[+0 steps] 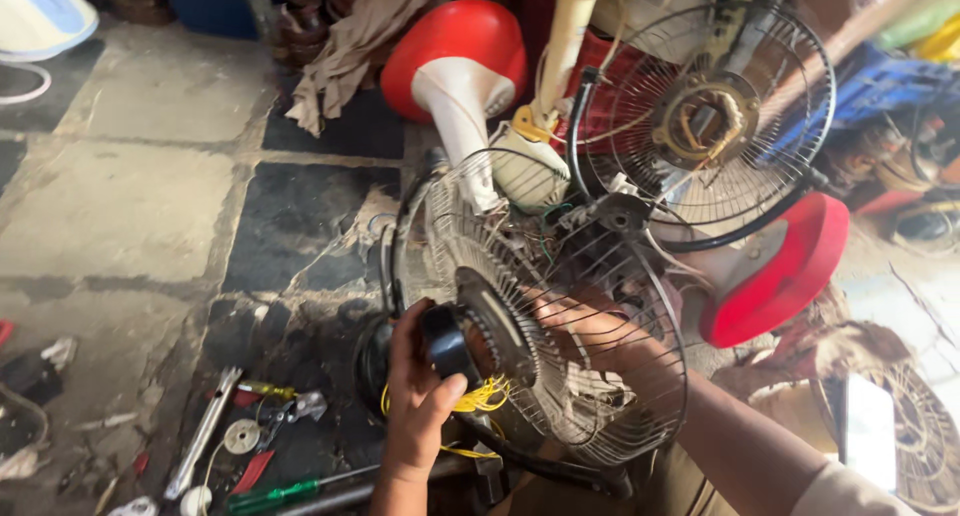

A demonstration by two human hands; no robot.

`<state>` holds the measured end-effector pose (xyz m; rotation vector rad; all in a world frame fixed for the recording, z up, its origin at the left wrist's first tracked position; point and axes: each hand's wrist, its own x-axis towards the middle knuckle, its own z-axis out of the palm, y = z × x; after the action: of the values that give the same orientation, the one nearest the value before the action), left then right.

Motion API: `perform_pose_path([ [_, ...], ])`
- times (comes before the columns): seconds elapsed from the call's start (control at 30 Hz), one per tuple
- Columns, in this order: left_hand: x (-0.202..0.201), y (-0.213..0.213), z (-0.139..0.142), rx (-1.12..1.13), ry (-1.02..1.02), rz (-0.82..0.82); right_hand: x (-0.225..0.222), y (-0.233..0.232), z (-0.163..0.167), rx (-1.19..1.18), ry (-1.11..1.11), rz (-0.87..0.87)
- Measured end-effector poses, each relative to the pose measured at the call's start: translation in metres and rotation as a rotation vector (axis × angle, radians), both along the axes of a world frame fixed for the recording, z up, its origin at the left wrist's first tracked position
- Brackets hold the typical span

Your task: The person sits on the floor of a cluttered fan repair workshop and reassembles an electric fan. They fit a rotor and bearing components onto the motor shaft, attach the motor housing to the fan guard, and press the rear cover into place by hand.

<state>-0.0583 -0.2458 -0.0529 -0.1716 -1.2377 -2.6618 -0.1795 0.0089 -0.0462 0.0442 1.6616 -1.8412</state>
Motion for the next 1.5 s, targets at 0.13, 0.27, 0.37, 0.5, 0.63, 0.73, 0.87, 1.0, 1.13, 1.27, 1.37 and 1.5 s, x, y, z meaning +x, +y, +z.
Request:
perform_pose_path([
  [0.13,-0.01,0.009,0.003,-0.062,-0.027,0.023,-0.008,-0.015,0.0,-0.109,-0.093,-0.004],
  [0.27,-0.017,0.017,0.003,-0.08,-0.037,0.056,-0.008,-0.025,0.016,-0.068,-0.029,0.081],
  [0.37,-0.02,0.021,0.002,-0.1,-0.054,0.058,-0.002,-0.024,0.024,0.085,0.006,0.101],
  [0.5,-0.024,0.032,0.002,-0.111,-0.055,0.05,0.008,-0.023,0.03,0.01,0.3,0.125],
  [0.63,-0.024,0.042,0.006,-0.13,-0.048,0.078,0.029,-0.029,0.028,-0.019,0.593,-0.187],
  [0.73,-0.02,0.044,0.01,-0.104,-0.025,0.021,0.038,-0.022,0.026,0.119,0.755,-0.196],
  [0.87,-0.011,0.041,0.015,-0.13,-0.065,-0.016,0.042,-0.016,0.015,-0.072,0.544,-0.31],
  [1.0,0.001,0.038,0.02,-0.122,-0.144,-0.068,0.052,-0.014,0.003,-0.103,0.376,-0.345],
  [1.13,0.008,0.037,0.025,-0.191,-0.146,-0.089,0.063,-0.015,-0.001,0.009,0.323,-0.611],
  [1.27,0.013,0.036,0.022,-0.608,-0.042,0.159,0.067,-0.006,0.003,-0.319,0.3,-0.416],
  [1.37,0.017,0.028,0.012,-0.758,0.101,0.29,0.073,-0.009,0.0,-0.199,0.34,-0.457],
  [1.5,0.026,0.005,-0.003,-0.703,0.176,0.268,0.079,-0.022,-0.011,-0.184,0.288,-0.516],
])
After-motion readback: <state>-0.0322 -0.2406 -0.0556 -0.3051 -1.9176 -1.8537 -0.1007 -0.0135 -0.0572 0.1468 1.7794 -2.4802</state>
